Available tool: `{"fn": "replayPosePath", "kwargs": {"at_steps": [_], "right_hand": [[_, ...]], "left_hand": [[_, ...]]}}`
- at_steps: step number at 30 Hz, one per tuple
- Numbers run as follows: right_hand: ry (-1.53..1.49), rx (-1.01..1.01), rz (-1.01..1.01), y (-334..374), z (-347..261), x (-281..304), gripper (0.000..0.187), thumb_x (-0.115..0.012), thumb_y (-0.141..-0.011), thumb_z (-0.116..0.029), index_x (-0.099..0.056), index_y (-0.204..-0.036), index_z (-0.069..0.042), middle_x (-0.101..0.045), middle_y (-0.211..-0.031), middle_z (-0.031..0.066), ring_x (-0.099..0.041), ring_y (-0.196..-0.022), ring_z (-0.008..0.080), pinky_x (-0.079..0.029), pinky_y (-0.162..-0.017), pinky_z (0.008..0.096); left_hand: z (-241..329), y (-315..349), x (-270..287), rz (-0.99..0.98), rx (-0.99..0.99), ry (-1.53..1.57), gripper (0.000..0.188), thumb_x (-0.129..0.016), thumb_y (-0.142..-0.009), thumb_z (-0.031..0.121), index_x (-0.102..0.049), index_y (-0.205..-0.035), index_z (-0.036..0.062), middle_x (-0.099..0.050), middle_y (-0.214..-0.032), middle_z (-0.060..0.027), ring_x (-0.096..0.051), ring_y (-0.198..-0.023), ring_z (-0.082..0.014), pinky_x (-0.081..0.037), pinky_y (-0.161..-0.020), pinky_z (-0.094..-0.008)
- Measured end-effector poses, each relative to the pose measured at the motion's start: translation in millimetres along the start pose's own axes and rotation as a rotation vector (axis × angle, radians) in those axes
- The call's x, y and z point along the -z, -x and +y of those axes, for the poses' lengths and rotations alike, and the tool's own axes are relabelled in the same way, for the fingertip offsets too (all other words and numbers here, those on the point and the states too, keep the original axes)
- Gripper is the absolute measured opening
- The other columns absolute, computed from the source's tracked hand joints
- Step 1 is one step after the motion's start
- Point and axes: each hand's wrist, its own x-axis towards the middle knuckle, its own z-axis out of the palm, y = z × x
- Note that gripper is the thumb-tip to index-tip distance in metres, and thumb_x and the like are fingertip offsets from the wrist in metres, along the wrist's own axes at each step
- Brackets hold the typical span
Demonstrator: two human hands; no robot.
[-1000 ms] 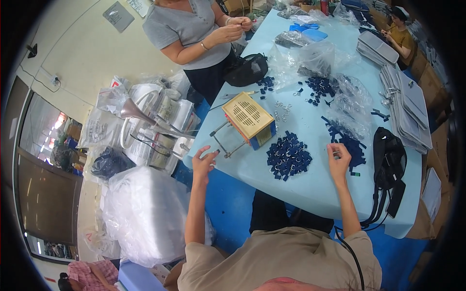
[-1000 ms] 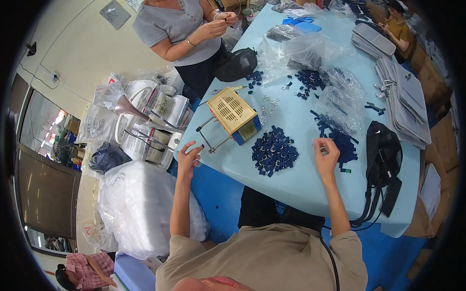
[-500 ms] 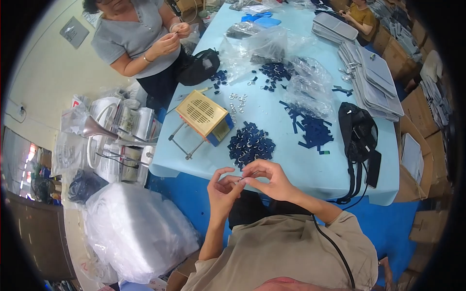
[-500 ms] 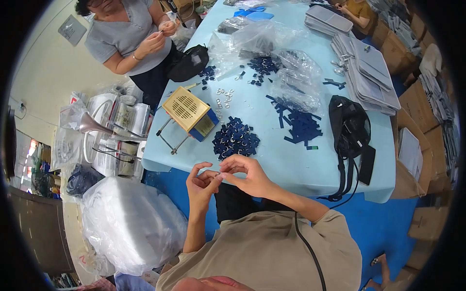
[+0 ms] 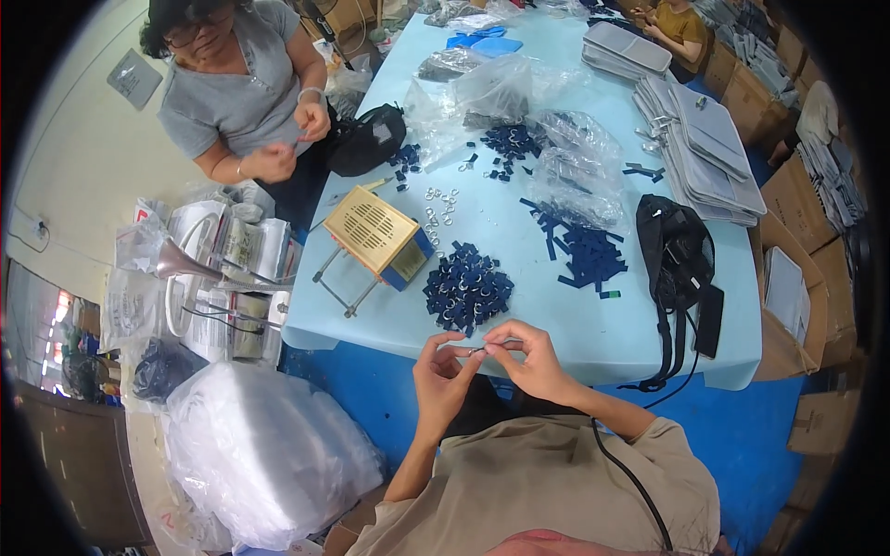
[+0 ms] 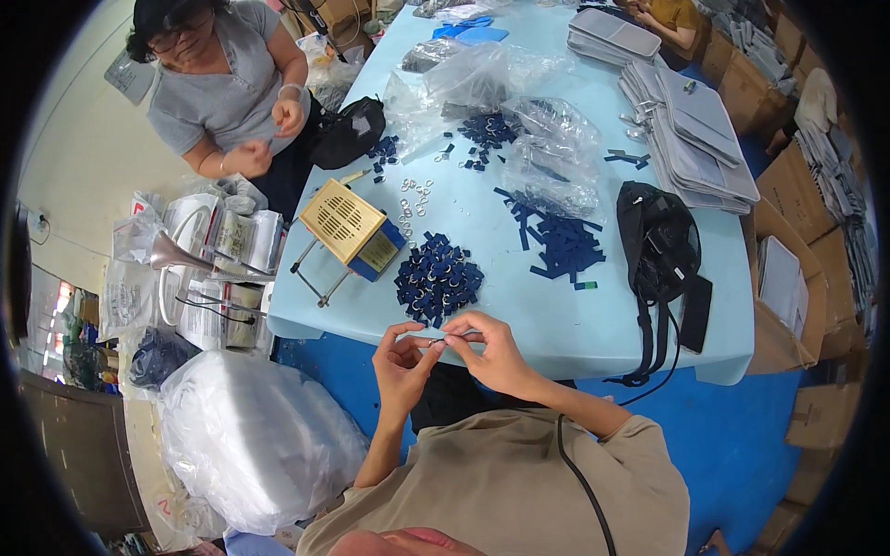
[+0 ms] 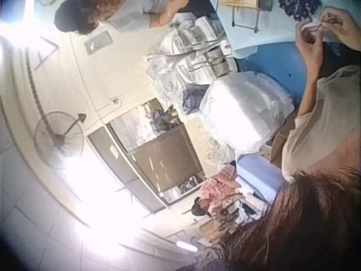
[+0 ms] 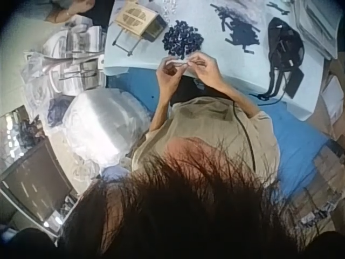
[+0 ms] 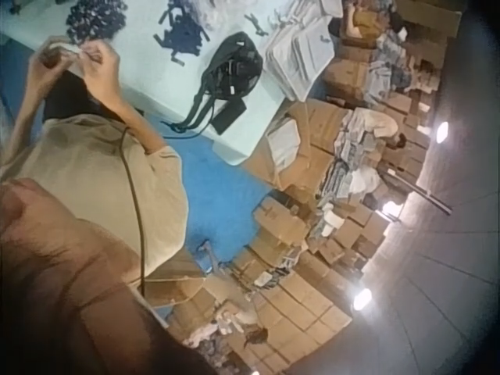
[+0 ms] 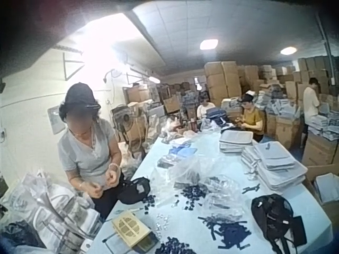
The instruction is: The person is manually assembling small blue leather components with metal fittings at a workshop table.
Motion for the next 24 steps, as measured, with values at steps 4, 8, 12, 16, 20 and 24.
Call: {"fn": "replayPosePath", "kwargs": {"at_steps": [4, 8, 12, 16, 20, 24], "right_hand": [[0.088, 0.078, 0.046, -5.1, 3.9, 5.5, 0.016, -0.065, -0.092, 0.001, -0.065, -0.108, 0.000, -0.069, -0.103, 0.0107, -0.069, -0.093, 0.0166, -0.056, -0.082, 0.0314], [0.093, 0.071, 0.052, -14.6, 2.4, 15.8, 0.017, -0.064, -0.092, 0.000, -0.064, -0.109, 0.001, -0.070, -0.101, 0.0104, -0.069, -0.093, 0.0175, -0.056, -0.082, 0.0321], [0.214, 0.100, -0.016, -35.0, 1.4, 48.0, 0.016, -0.067, -0.092, -0.006, -0.066, -0.106, 0.001, -0.071, -0.096, 0.0115, -0.070, -0.093, 0.0225, -0.056, -0.082, 0.0344], [0.642, 0.176, 0.019, -65.3, 9.2, 106.7, 0.021, -0.072, -0.086, -0.009, -0.068, -0.105, 0.000, -0.069, -0.095, 0.0157, -0.065, -0.099, 0.0330, -0.052, -0.088, 0.0402], [0.992, 0.131, 0.159, -77.8, 25.2, 150.5, 0.029, -0.074, -0.078, -0.003, -0.069, -0.107, 0.001, -0.063, -0.103, 0.0167, -0.055, -0.112, 0.0351, -0.047, -0.095, 0.0427], [1.000, 0.136, 0.179, -82.7, 17.9, 158.2, 0.034, -0.077, -0.074, 0.000, -0.069, -0.107, 0.001, -0.062, -0.105, 0.0160, -0.053, -0.111, 0.0343, -0.047, -0.095, 0.0427]], "left_hand": [[-4.2, -6.3, -9.2, 0.041, -0.072, -0.156, 0.031, -0.079, -0.085, 0.003, -0.062, -0.112, 0.0015, -0.073, -0.089, -0.0053, -0.055, -0.059, -0.0018, -0.039, -0.051, -0.0169], [-0.2, -16.9, -20.4, 0.075, -0.190, -0.320, 0.023, -0.077, -0.086, 0.005, -0.067, -0.106, 0.0014, -0.074, -0.089, -0.0065, -0.062, -0.063, -0.0079, -0.047, -0.054, -0.0218], [-1.7, -43.8, -21.8, 0.040, -0.282, -0.398, 0.017, -0.075, -0.086, 0.002, -0.068, -0.101, 0.0016, -0.073, -0.089, -0.0056, -0.063, -0.063, -0.0074, -0.048, -0.055, -0.0221], [1.3, -84.5, -17.7, 0.027, -0.294, -0.629, 0.011, -0.073, -0.087, 0.004, -0.069, -0.097, 0.0025, -0.073, -0.094, -0.0099, -0.066, -0.064, -0.0134, -0.050, -0.057, -0.0269], [2.0, -140.1, -29.5, -0.019, -0.467, -0.815, 0.014, -0.071, -0.084, 0.005, -0.068, -0.097, 0.0017, -0.070, -0.106, -0.0163, -0.068, -0.072, -0.0257, -0.053, -0.067, -0.0355], [-18.0, -214.5, -39.5, 0.006, -0.657, -1.124, 0.011, -0.066, -0.086, 0.006, -0.068, -0.095, -0.0003, -0.069, -0.101, -0.0176, -0.068, -0.082, -0.0342, -0.055, -0.071, -0.0414]]}}
